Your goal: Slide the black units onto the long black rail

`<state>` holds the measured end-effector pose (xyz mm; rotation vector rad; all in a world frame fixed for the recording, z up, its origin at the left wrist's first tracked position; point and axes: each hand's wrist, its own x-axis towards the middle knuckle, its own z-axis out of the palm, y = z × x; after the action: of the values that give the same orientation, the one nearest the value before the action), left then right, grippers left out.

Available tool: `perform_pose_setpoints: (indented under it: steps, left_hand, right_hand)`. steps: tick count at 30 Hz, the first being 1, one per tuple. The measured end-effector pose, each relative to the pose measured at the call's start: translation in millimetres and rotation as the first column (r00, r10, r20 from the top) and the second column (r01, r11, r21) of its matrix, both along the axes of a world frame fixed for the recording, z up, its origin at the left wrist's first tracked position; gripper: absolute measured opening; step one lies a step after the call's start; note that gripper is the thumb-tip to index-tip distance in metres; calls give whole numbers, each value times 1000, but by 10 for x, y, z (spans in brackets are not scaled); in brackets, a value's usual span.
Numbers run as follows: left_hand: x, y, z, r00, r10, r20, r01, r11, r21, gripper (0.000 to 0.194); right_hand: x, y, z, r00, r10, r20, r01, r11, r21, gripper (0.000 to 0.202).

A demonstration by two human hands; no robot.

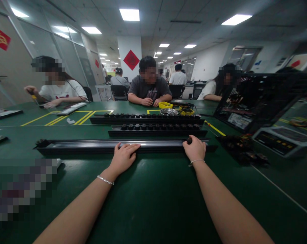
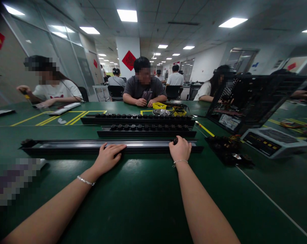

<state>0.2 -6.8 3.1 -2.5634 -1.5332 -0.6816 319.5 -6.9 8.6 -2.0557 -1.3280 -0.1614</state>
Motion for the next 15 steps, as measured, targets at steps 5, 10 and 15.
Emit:
perform_pose_setpoints:
  steps: [5, 10, 15]
  left_hand:
    - [2, -2, 3, 1000, -2, -4, 2, 1000, 3, 43]
    - [-3, 10, -9, 1000, -4, 0, 4, 1000, 4, 44]
    - [-8, 20, -11, 1000, -4, 0, 4, 1000, -7, 43]
  right_hand:
    - [3, -5, -2, 1000, 5, 0, -5, 1000, 6, 46]
    - [-5, -2, 0, 1000, -6, -11, 6, 1000, 5, 45]
    - [5, 0, 4, 1000, -13, -11, 13, 1000, 2, 44]
